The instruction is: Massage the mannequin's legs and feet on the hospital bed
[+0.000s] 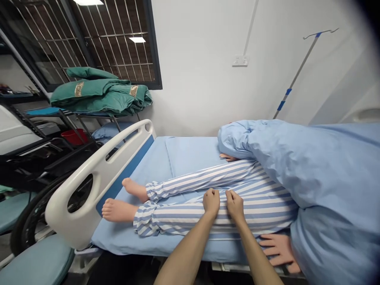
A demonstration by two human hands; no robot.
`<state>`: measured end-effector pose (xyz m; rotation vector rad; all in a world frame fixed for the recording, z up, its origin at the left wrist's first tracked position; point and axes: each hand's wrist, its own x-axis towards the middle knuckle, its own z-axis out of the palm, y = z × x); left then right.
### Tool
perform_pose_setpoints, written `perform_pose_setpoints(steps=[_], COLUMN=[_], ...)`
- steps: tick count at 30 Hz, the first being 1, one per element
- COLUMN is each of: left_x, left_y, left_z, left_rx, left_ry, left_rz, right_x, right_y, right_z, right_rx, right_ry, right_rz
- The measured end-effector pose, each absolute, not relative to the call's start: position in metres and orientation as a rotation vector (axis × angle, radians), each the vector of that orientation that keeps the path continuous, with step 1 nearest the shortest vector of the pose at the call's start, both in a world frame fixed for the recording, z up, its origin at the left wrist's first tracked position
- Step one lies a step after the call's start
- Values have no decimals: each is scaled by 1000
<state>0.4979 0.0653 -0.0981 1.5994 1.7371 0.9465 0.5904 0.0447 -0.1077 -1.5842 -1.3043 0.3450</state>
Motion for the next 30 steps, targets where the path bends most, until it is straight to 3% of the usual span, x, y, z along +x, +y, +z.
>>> perform_pose_setpoints(steps=[16,30], left_x=[515,537], left_y=[52,63], left_z=[-97,-91], left_rx=[1800,1736], left_ry=[1673,1468], left_rz=[817,997], right_x=[597,607], right_y=[50,52], right_z=[-100,-101], right_rx=[-1591,-1456], right_ry=[-1342,-1101], right_rz=[353,450])
